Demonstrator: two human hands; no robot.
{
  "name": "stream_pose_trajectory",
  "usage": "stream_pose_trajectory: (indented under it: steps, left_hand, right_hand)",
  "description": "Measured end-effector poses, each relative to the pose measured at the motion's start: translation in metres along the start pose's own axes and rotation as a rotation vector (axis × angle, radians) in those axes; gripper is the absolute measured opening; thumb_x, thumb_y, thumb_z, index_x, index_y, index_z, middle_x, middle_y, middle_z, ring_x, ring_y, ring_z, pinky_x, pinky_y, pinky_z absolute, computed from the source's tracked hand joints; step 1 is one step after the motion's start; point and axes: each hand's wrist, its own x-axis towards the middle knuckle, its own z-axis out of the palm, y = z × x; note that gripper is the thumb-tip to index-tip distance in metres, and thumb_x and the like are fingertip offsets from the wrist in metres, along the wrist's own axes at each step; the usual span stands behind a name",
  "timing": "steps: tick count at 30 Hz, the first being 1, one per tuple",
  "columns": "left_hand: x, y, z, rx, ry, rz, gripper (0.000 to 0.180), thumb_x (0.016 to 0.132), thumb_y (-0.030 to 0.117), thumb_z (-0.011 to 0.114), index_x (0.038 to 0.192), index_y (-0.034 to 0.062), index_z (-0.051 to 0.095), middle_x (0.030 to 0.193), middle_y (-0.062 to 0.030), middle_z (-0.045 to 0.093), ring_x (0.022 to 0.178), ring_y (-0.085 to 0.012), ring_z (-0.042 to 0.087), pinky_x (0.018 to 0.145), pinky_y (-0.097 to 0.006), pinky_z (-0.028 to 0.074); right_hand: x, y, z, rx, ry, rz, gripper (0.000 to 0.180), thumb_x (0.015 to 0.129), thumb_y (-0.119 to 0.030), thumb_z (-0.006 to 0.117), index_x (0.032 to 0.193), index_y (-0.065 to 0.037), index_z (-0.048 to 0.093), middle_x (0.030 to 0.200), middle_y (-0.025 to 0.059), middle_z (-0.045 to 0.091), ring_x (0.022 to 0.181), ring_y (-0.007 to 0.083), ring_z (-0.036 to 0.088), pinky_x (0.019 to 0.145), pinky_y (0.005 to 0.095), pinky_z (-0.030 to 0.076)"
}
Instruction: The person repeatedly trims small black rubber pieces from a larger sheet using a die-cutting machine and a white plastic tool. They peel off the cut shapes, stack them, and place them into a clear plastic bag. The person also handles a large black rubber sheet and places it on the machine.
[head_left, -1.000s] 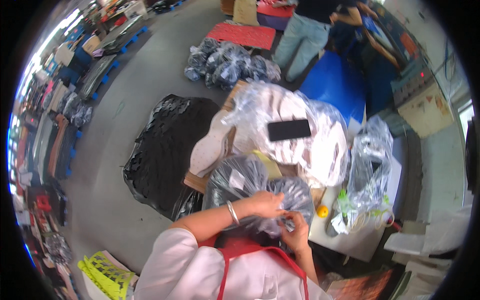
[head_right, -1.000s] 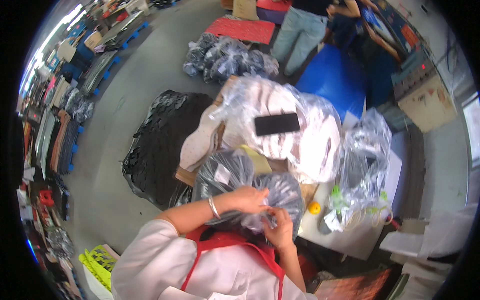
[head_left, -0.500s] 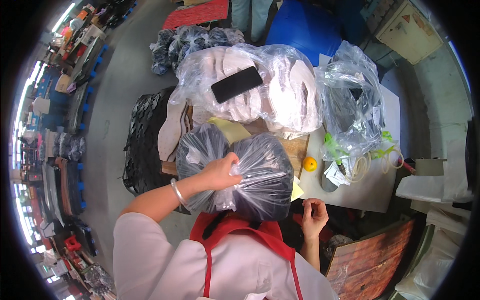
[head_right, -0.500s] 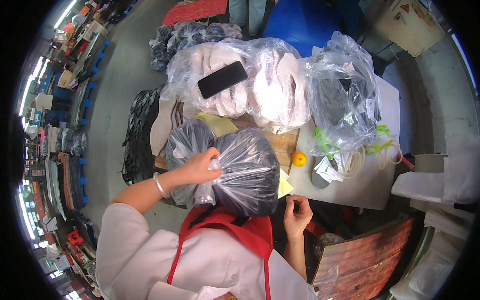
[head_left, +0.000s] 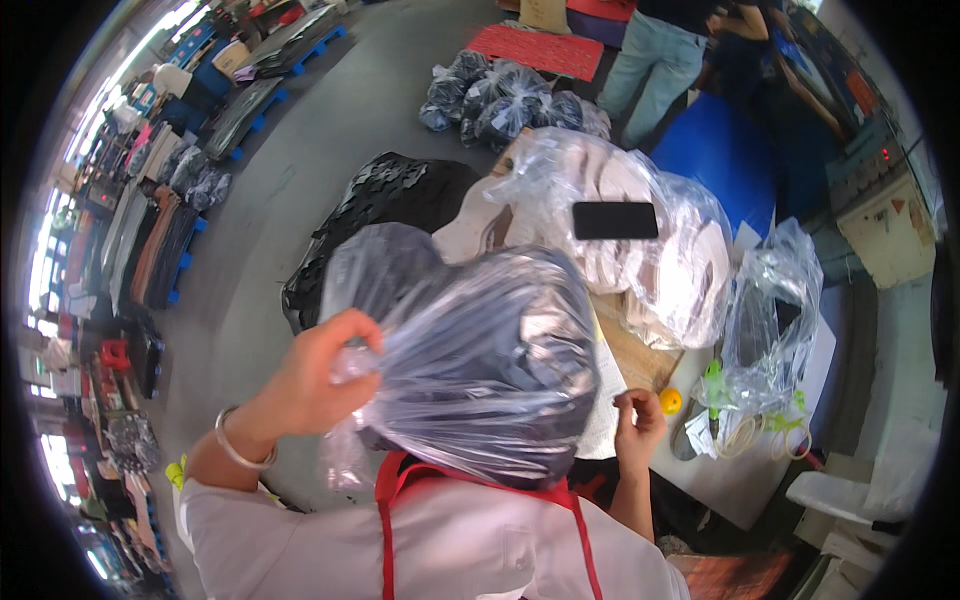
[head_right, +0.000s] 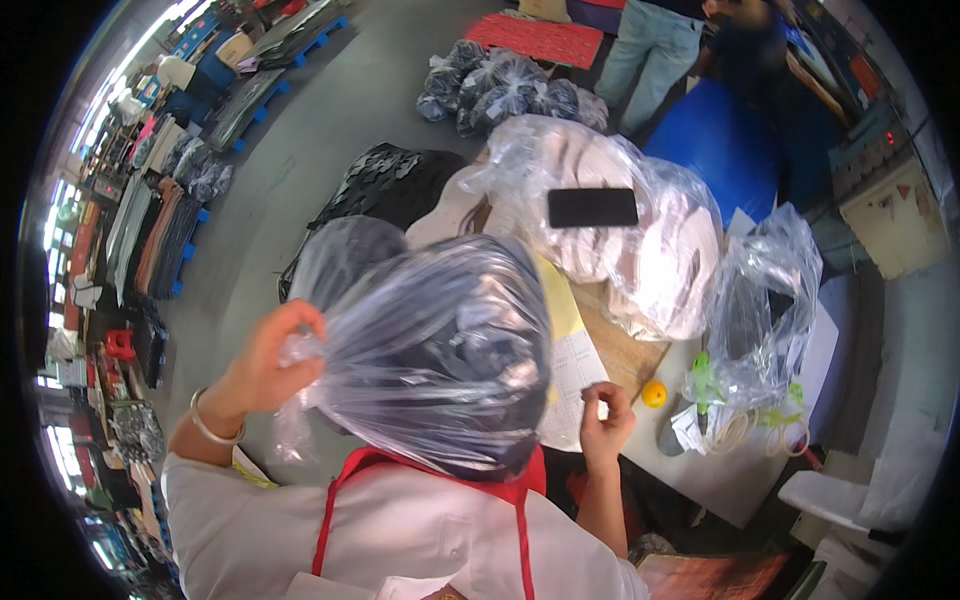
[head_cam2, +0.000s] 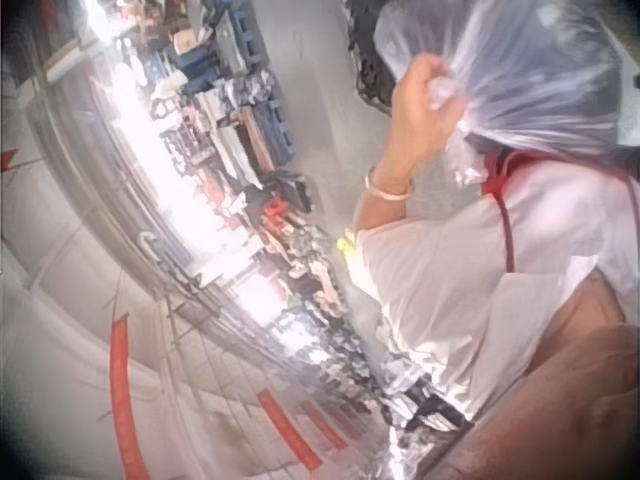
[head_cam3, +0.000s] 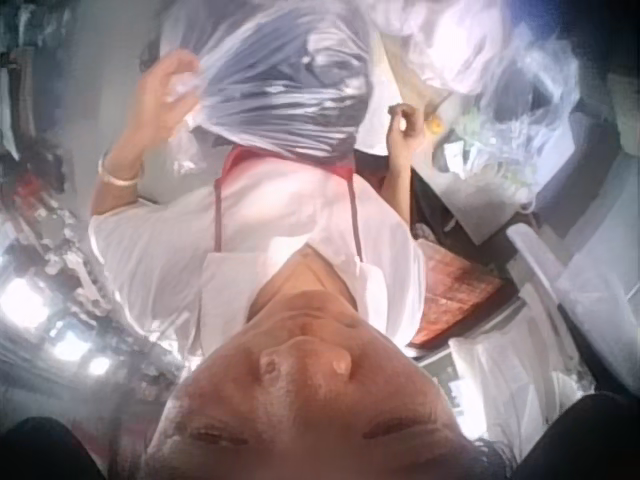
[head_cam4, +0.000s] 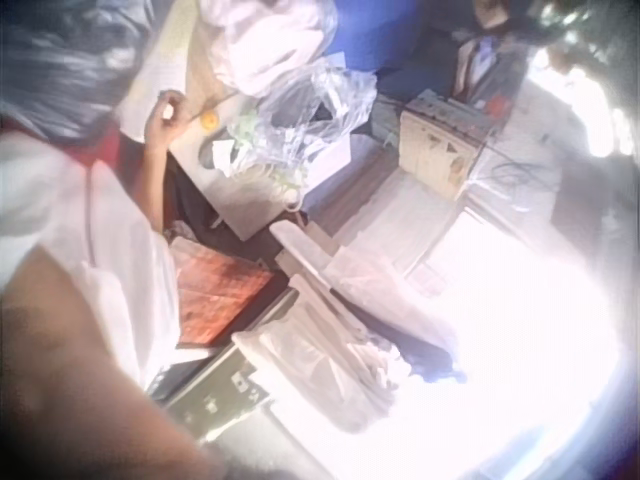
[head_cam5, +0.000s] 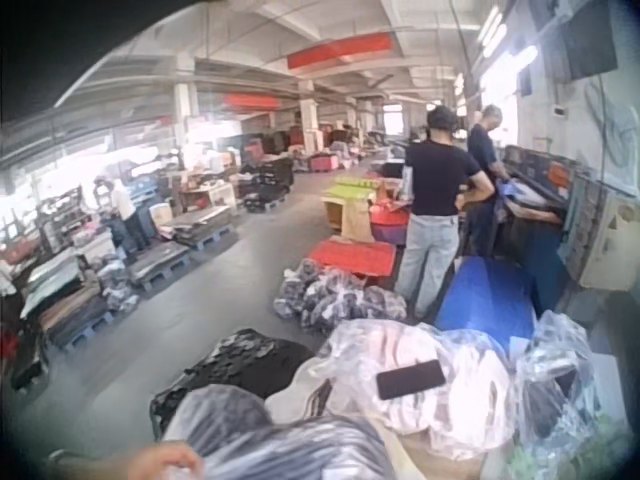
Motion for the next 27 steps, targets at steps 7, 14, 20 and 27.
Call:
stream_pose_trajectory:
  steps: [7, 14, 20, 27]
  left_hand:
    - [-0.045, -0.083, -0.073, -0.180, 0.306, -0.415, 0.022, 0.073, -0.001, 0.059, 0.094, 0.0027, 0.055, 0.086, -0.0012, 0.053, 0.085, -0.0056, 0.048, 0.074, -0.021, 0.040]
    - [-0.073, -0.261, -0.098, -0.143, 0.462, -0.574, 0.020, 0.071, -0.001, 0.057, 0.090, 0.0031, 0.056, 0.082, -0.0013, 0.055, 0.079, -0.0081, 0.050, 0.070, -0.024, 0.042]
    - [-0.084, -0.367, -0.071, -0.240, 0.469, -0.885, 0.020, 0.074, -0.001, 0.056, 0.093, 0.0053, 0.054, 0.074, -0.0001, 0.053, 0.067, -0.0063, 0.048, 0.058, -0.023, 0.040]
    - [-0.020, -0.466, -0.048, -0.311, 0.494, -0.915, 0.022, 0.079, -0.001, 0.056, 0.098, 0.0066, 0.052, 0.071, 0.0020, 0.050, 0.059, -0.0047, 0.046, 0.049, -0.025, 0.038]
  right_hand:
    - [0.072, -0.011, 0.117, -0.218, -0.338, -0.095, 0.004, 0.083, 0.000, 0.065, 0.085, 0.002, 0.062, 0.076, 0.0115, 0.068, 0.067, 0.0182, 0.067, 0.064, 0.0284, 0.052]
    - [0.176, -0.019, 0.260, -0.416, -0.460, -0.342, 0.007, 0.078, -0.001, 0.066, 0.084, 0.000, 0.063, 0.079, 0.0145, 0.065, 0.069, 0.0281, 0.066, 0.063, 0.0339, 0.053]
    - [0.330, 0.020, 0.387, -0.894, -0.466, -0.567, 0.027, 0.075, -0.011, 0.069, 0.100, -0.003, 0.063, 0.099, 0.0181, 0.062, 0.096, 0.0368, 0.059, 0.084, 0.0421, 0.049]
    - [0.433, 0.093, 0.437, -1.352, -0.347, -0.281, 0.067, 0.083, -0.041, 0.066, 0.134, -0.005, 0.043, 0.139, 0.0265, 0.038, 0.133, 0.0445, 0.031, 0.109, 0.0514, 0.027]
